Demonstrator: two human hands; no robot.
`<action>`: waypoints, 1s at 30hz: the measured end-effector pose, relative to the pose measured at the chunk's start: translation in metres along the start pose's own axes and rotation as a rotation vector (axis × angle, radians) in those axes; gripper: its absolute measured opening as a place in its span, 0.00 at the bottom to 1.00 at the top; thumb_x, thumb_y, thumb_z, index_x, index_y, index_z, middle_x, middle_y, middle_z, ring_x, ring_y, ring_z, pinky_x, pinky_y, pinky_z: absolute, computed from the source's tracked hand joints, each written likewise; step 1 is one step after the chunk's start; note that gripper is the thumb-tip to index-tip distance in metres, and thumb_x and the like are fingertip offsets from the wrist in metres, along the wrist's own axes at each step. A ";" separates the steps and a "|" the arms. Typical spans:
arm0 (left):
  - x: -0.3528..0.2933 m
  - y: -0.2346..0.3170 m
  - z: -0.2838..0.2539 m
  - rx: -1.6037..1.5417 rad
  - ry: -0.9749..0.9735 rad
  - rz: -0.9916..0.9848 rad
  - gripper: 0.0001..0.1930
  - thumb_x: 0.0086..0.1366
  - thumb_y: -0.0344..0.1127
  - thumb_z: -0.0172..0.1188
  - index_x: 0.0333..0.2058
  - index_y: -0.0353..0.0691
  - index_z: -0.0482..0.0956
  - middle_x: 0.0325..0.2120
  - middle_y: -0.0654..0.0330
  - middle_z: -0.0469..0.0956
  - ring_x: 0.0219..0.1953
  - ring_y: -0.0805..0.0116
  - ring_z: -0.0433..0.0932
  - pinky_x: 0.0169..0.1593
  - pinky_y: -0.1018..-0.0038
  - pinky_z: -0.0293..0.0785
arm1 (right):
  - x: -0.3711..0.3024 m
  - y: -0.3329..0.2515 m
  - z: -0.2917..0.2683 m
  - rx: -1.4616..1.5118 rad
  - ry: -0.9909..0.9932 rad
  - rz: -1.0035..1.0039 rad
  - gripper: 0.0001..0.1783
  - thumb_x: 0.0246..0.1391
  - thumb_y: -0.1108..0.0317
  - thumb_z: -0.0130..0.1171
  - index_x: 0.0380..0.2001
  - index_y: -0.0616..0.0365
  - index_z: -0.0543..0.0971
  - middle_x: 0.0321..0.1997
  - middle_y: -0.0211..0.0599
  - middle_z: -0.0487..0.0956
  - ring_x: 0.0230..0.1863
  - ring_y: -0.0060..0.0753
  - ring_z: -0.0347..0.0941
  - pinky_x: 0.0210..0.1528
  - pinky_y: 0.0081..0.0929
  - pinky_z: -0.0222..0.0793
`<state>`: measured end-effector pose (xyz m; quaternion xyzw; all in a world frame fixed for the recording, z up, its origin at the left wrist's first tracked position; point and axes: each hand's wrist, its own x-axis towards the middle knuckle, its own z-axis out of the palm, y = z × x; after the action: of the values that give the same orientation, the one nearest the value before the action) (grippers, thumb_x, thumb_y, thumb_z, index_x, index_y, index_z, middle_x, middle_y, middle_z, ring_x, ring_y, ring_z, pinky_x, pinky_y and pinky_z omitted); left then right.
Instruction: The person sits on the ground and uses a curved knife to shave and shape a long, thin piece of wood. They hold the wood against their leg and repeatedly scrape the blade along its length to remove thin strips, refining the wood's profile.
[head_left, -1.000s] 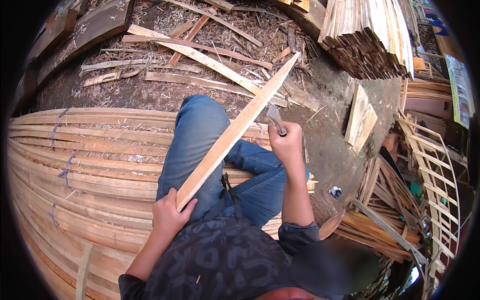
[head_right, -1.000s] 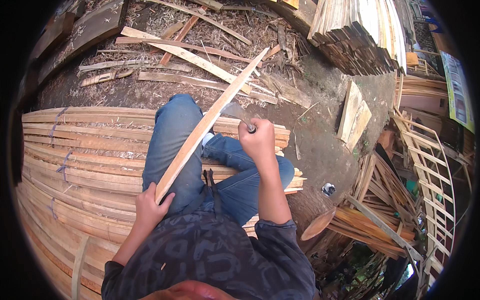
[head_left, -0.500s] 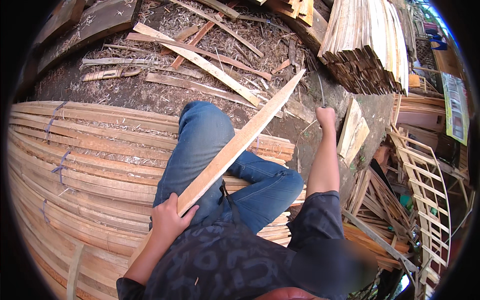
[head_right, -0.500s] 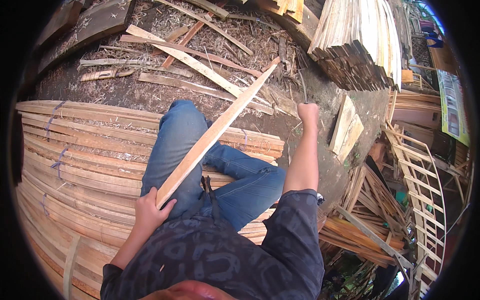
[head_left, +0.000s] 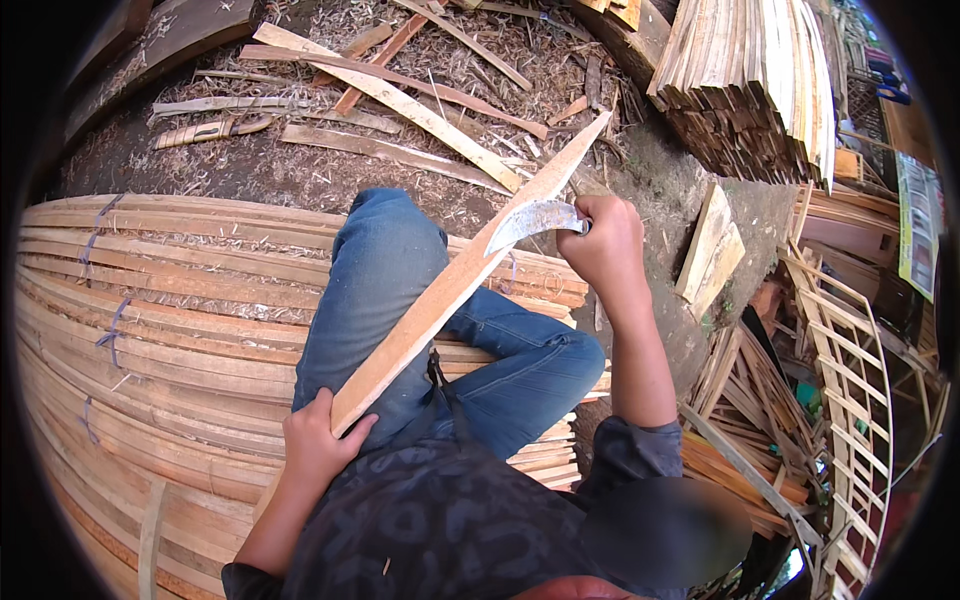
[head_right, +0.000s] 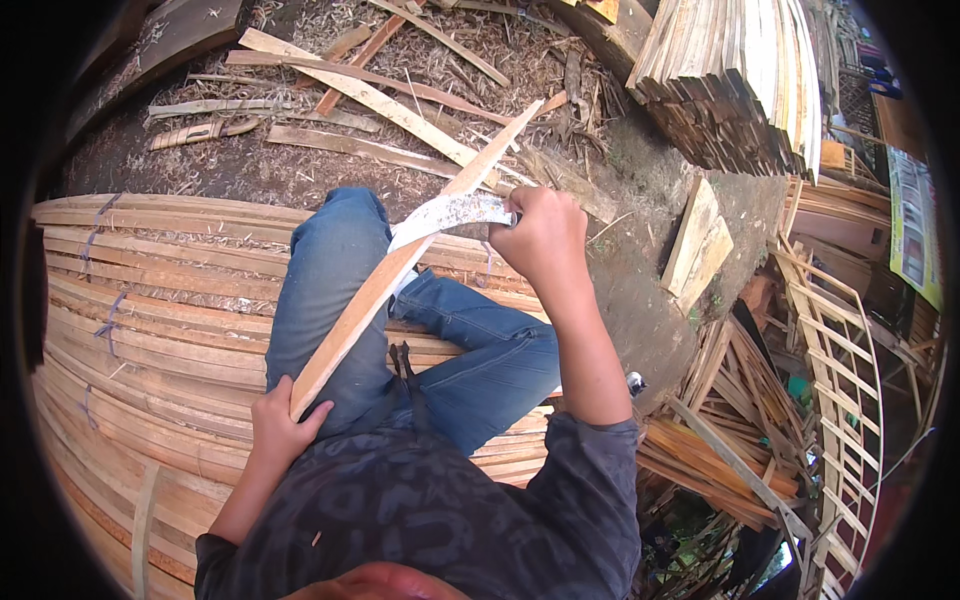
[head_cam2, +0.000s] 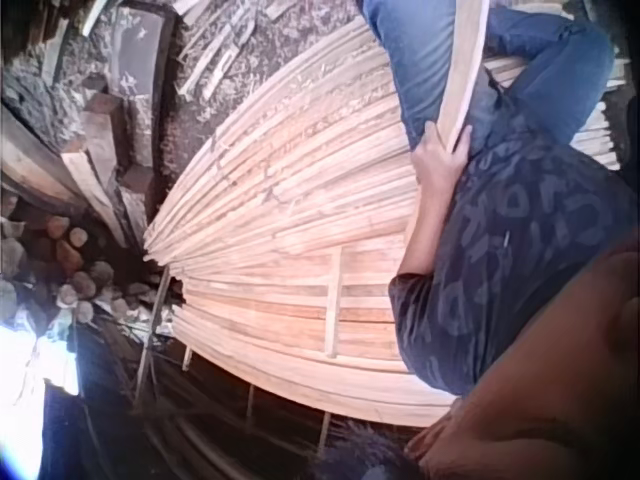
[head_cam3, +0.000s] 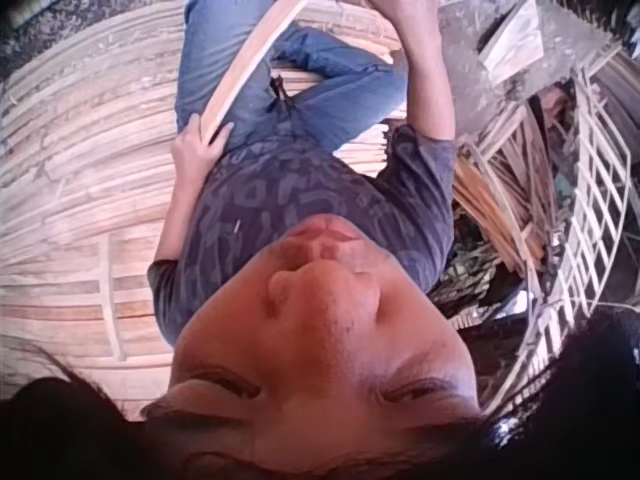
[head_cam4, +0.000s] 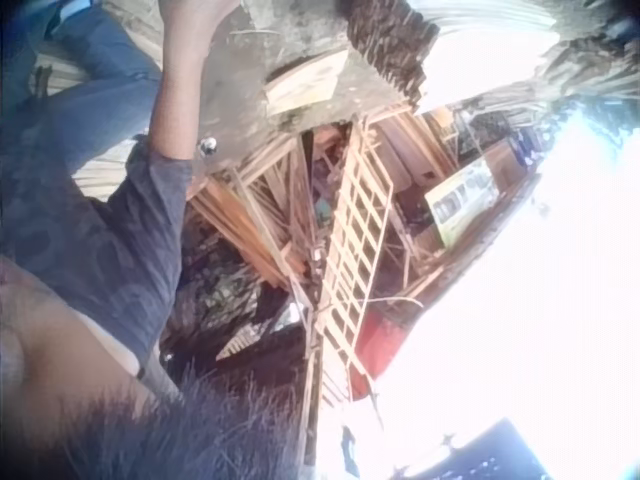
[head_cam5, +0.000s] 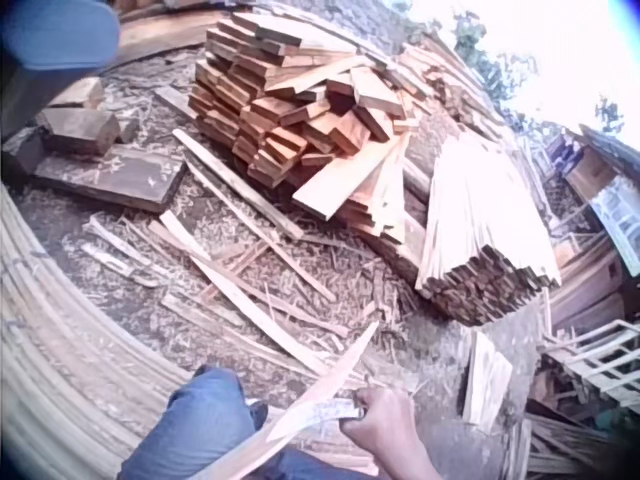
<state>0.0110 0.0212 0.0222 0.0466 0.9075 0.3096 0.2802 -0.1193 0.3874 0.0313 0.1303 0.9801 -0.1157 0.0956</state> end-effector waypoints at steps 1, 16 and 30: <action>0.004 0.001 -0.001 0.004 -0.008 0.017 0.24 0.49 0.49 0.71 0.22 0.36 0.67 0.14 0.47 0.71 0.20 0.43 0.74 0.23 0.60 0.69 | 0.008 0.001 -0.003 -0.016 0.038 -0.014 0.07 0.32 0.67 0.62 0.19 0.58 0.81 0.19 0.49 0.77 0.26 0.54 0.77 0.32 0.41 0.73; -0.014 -0.001 -0.001 0.105 0.029 0.083 0.26 0.52 0.55 0.67 0.23 0.35 0.70 0.13 0.46 0.73 0.20 0.42 0.76 0.25 0.57 0.71 | 0.020 0.210 -0.024 -0.115 0.310 0.642 0.18 0.43 0.65 0.52 0.25 0.74 0.79 0.26 0.63 0.79 0.31 0.58 0.79 0.37 0.44 0.72; -0.051 0.029 -0.003 0.253 0.044 0.132 0.28 0.52 0.59 0.65 0.28 0.35 0.71 0.18 0.45 0.77 0.25 0.42 0.79 0.30 0.55 0.74 | -0.211 0.090 0.122 1.159 0.279 0.638 0.19 0.53 0.71 0.59 0.12 0.52 0.65 0.08 0.22 0.61 0.07 0.16 0.55 0.11 0.20 0.50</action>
<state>0.0499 0.0299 0.0655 0.1344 0.9401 0.2117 0.2310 0.1251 0.3917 -0.0577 0.4574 0.6762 -0.5708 -0.0877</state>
